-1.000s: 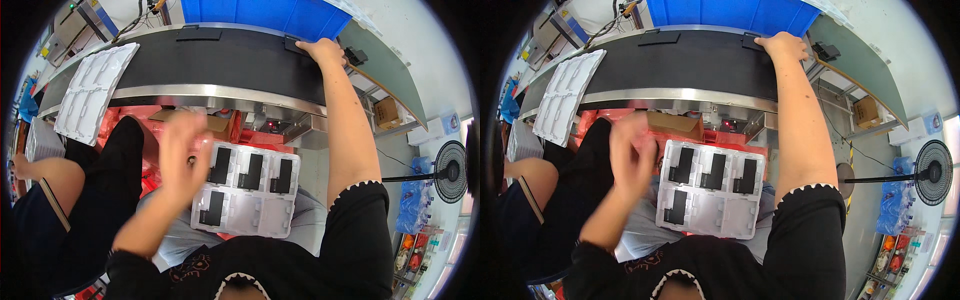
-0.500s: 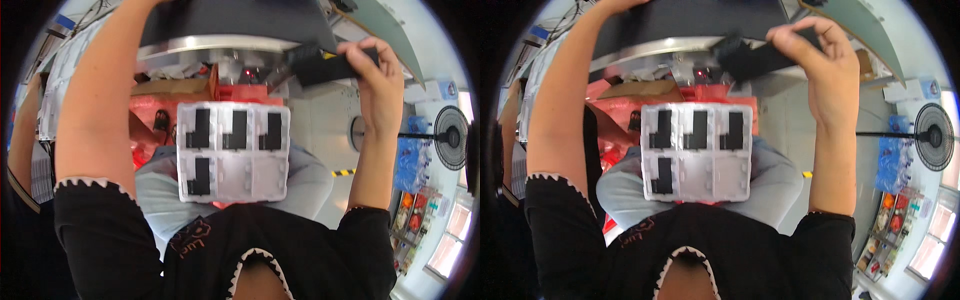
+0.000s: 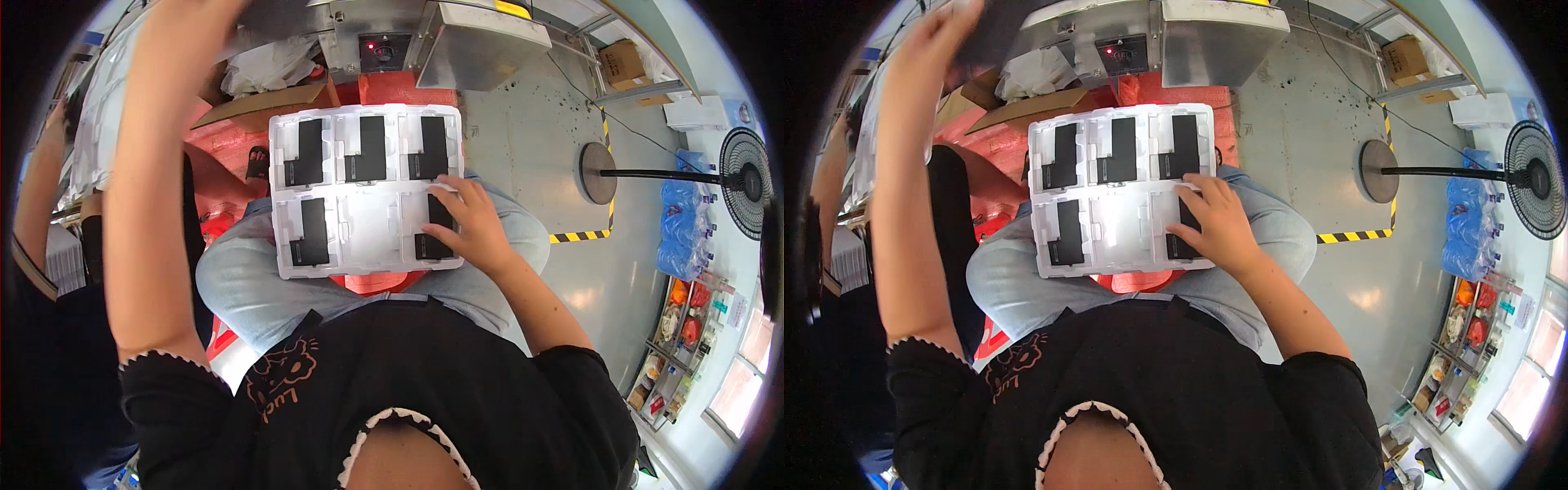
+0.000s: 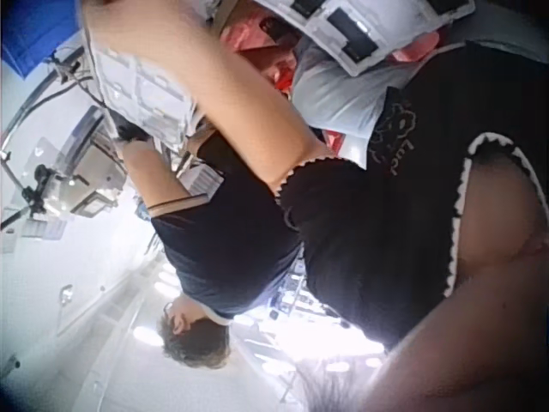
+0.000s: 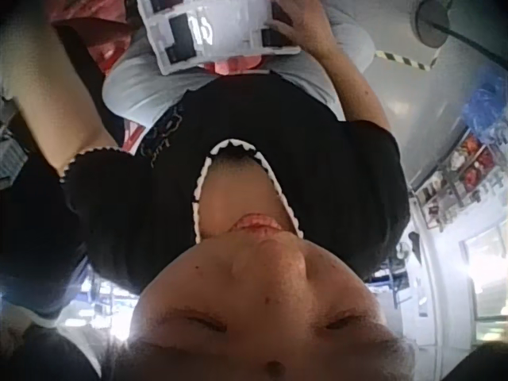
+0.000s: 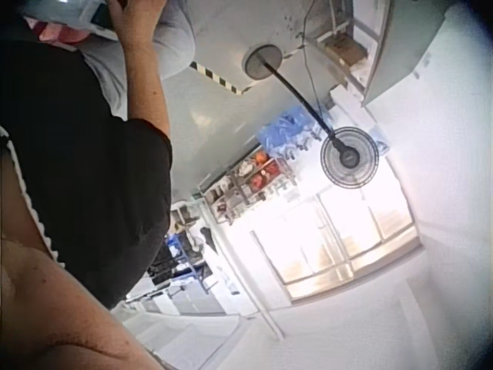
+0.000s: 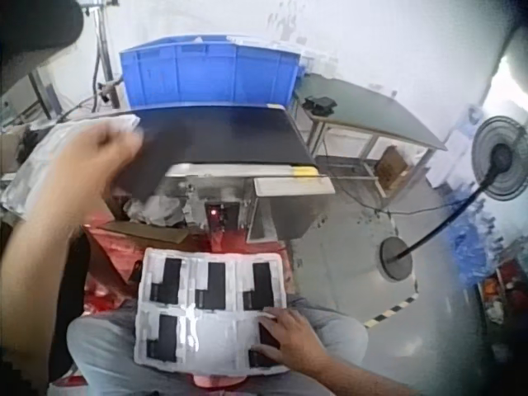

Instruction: Sorting black plastic parts from a conveyor into a compartmentalized tray.

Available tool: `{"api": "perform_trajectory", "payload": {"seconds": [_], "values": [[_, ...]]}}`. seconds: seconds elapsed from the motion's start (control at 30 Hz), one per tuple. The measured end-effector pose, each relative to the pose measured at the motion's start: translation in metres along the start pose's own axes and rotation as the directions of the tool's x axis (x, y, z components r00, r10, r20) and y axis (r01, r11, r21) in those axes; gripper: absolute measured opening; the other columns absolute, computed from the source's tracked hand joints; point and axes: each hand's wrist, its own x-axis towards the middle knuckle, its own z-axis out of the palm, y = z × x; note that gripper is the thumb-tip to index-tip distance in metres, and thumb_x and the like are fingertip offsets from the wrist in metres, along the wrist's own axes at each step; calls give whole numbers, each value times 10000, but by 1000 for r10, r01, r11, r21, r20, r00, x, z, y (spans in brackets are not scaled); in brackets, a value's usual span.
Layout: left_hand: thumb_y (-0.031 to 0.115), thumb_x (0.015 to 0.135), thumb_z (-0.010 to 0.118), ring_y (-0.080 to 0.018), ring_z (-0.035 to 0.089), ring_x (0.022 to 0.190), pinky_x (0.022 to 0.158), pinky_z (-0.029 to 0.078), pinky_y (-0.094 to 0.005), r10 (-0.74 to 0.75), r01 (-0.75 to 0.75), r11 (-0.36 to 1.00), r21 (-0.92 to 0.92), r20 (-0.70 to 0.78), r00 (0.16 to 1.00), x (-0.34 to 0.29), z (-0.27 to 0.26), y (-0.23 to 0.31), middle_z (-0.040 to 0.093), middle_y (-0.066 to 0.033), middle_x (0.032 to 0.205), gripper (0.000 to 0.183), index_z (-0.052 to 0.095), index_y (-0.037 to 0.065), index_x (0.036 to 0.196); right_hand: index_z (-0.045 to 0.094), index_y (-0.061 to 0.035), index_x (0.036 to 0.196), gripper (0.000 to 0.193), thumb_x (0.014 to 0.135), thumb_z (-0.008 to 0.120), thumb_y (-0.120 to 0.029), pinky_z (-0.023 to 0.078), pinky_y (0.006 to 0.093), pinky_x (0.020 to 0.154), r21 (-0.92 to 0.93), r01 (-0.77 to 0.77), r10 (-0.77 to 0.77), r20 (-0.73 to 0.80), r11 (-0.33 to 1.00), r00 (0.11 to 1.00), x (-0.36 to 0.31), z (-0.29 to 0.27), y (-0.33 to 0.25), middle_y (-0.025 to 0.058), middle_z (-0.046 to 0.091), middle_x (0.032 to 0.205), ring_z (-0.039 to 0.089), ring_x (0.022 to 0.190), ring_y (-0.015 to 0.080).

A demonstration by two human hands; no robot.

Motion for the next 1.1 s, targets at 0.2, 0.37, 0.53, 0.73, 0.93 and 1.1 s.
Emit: {"api": "perform_trajectory", "payload": {"seconds": [0.2, 0.37, 0.53, 0.73, 0.93, 1.1], "values": [[259, 889, 622, -35, 449, 595, 486, 401, -200, -585, 557, 542, -629, 193, 788, -187, 105, 46, 506, 29, 719, 228, 559, 41, 872, 498, -20, 1237, 572, 746, 697, -235, 264, 484, 1071, -149, 100, -66, 216, 984, 974, -65, 33, -7, 124, 358, 1421, 293, 1344, 297], [194, 869, 625, -152, 533, 668, 618, 459, -299, -510, 501, 698, -512, 136, 850, -255, 192, 12, 541, -65, 748, 223, 545, -6, 928, 419, -42, 1327, 605, 810, 632, -272, 184, 488, 1105, -217, 67, -16, 228, 974, 974, -73, 39, -7, 117, 273, 1478, 242, 1377, 254], [185, 792, 668, -387, 570, 852, 770, 460, -439, -237, 272, 950, -150, 216, 947, -255, 187, 4, 588, -203, 876, 252, 597, -10, 935, 438, -73, 1315, 576, 805, 644, -241, 231, 485, 1079, -252, -23, 58, 130, 968, 990, -84, 44, -11, 141, 304, 1448, 286, 1343, 304], [303, 742, 717, -365, 578, 840, 717, 486, -425, -287, 236, 954, 183, 343, 895, -254, 171, 24, 543, -168, 926, 386, 540, -1, 901, 481, -66, 1270, 529, 791, 670, -181, 318, 471, 1008, -33, -113, 105, -177, 993, 979, -72, 43, -24, 201, 389, 1342, 399, 1216, 376], [343, 736, 723, -352, 587, 821, 689, 487, -435, -185, 141, 978, 156, 320, 929, -250, 177, 3, 555, -161, 901, 437, 507, 7, 911, 496, -57, 1255, 518, 780, 682, -153, 341, 452, 984, -30, -37, 25, -329, 999, 944, -26, 14, -32, 209, 404, 1324, 417, 1193, 378], [325, 758, 717, -273, 579, 710, 618, 472, -376, -183, 172, 983, 67, 224, 957, -253, 171, 2, 556, -113, 796, 370, 529, 19, 848, 485, -81, 1276, 577, 747, 709, -127, 328, 445, 1009, -84, 154, -176, -485, 984, 857, 30, -28, -58, 197, 394, 1349, 394, 1227, 383]]}}
